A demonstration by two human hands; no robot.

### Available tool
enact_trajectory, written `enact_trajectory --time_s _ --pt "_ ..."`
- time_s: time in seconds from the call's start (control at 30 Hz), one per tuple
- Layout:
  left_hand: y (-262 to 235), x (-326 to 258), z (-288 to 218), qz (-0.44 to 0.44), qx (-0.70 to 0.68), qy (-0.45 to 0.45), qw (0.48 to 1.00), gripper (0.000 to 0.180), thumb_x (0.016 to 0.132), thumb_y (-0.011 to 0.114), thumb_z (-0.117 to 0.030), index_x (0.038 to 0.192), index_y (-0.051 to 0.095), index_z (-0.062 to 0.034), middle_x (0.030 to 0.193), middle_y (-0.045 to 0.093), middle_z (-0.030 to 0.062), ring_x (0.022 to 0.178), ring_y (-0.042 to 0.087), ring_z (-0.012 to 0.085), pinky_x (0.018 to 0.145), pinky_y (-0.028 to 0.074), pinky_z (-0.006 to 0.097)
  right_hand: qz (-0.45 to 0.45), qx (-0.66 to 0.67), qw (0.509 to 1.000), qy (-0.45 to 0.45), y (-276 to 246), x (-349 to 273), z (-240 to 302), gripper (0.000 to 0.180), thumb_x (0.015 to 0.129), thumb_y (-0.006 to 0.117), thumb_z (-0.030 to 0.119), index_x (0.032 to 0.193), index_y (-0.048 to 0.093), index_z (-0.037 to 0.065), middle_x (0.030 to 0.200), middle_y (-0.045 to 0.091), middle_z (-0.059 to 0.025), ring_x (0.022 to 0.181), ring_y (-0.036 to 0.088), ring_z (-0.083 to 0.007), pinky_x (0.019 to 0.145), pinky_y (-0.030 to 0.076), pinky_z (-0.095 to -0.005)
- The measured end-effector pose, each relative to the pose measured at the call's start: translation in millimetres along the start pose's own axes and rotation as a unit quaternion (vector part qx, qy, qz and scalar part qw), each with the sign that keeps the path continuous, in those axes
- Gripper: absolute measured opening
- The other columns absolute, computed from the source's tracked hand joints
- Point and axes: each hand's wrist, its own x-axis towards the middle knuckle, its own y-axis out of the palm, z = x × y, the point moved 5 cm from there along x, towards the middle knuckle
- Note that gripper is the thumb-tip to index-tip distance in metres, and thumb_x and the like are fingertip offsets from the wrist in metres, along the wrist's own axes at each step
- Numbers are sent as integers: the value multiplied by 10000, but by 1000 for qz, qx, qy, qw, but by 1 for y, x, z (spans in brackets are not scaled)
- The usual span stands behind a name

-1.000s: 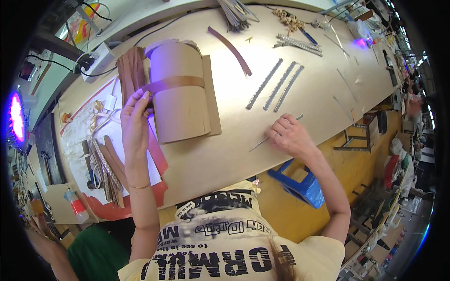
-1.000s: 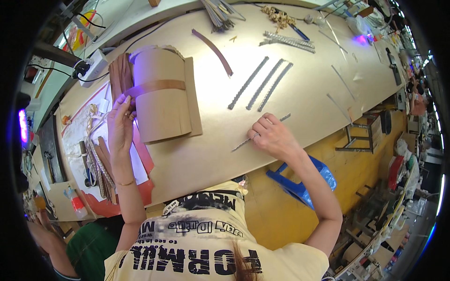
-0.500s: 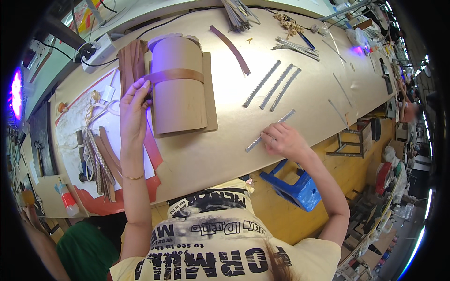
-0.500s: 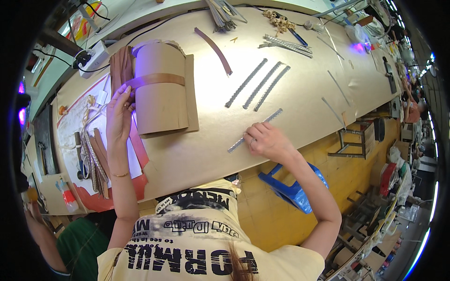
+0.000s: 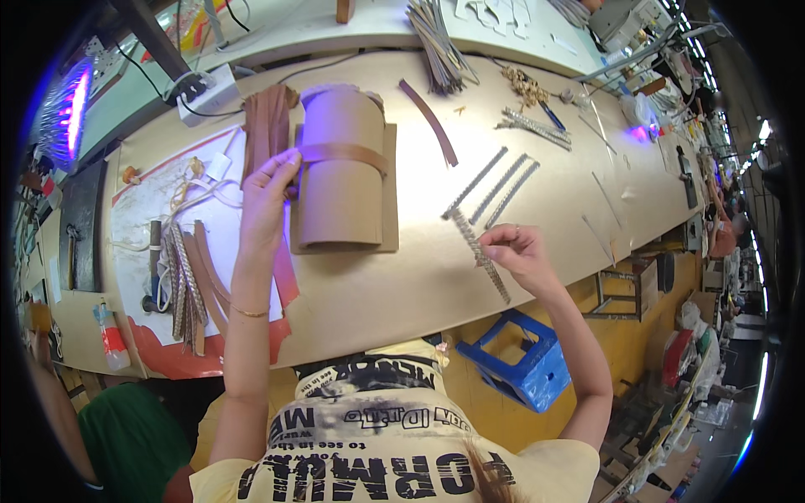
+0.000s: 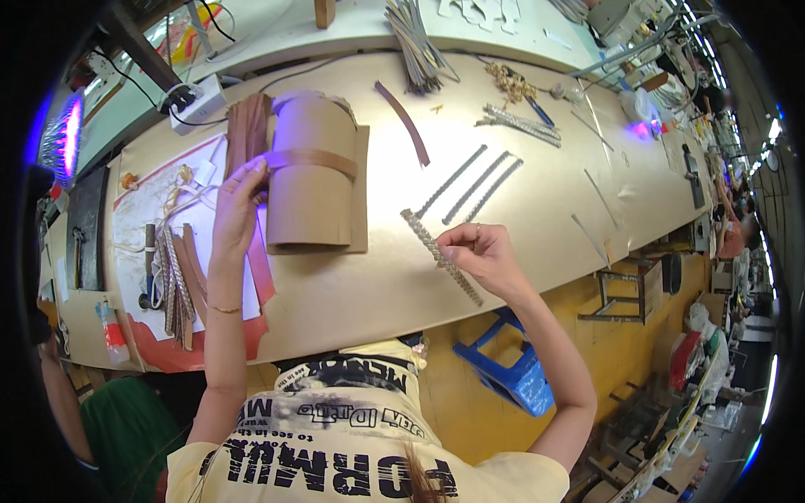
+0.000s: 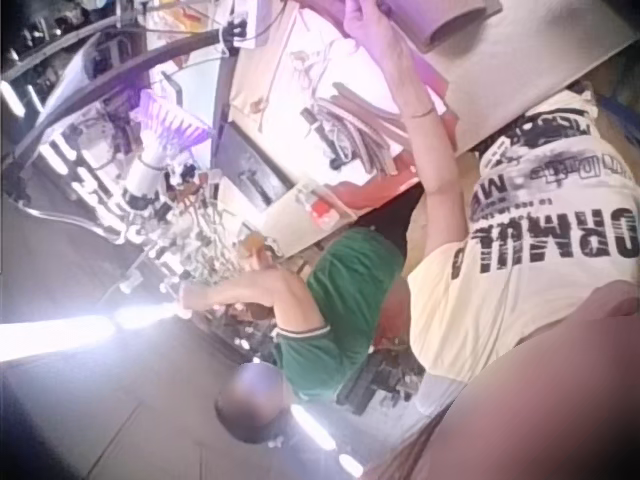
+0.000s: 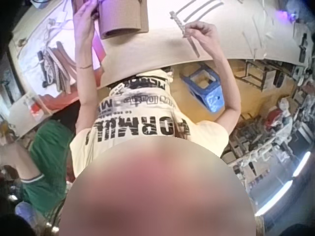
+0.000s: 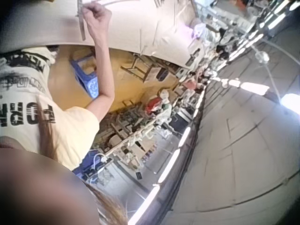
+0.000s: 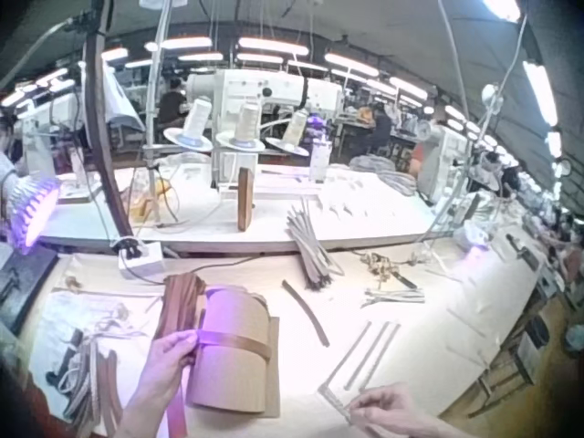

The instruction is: The person applies glue to braided leather strips and wraps them around a cylindrical cardboard form. They repeat this process with multiple strips, pressing each into place to secure it.

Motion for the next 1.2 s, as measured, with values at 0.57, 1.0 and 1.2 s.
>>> enact_trajectory --time_s 0.57,1.0,1.2 --pt "-4 -23 -59 -98 -44 100 989 255 999 550 -209 1154 686 -59 913 605 -74 762 490 7 679 417 196 104 -14 994 -34 110 148 132 140 858 615 44 927 679 -60 793 695 -89 690 666 -142 690 554 -265" --pt "-7 -18 -110 -115 -135 174 969 130 907 675 -62 1011 695 12 1005 639 14 866 578 35 753 462 187 228 -106 967 -47 187 190 164 173 862 600 62 964 678 -54 851 696 -77 763 667 -126 752 547 -269" --pt "-8 -14 -105 -114 -96 204 968 128 916 663 -79 1013 697 -2 1004 646 11 805 573 28 703 468 191 226 -130 962 -80 198 182 170 225 907 658 156 1022 686 -36 875 691 -36 778 627 -72 733 530 -246"
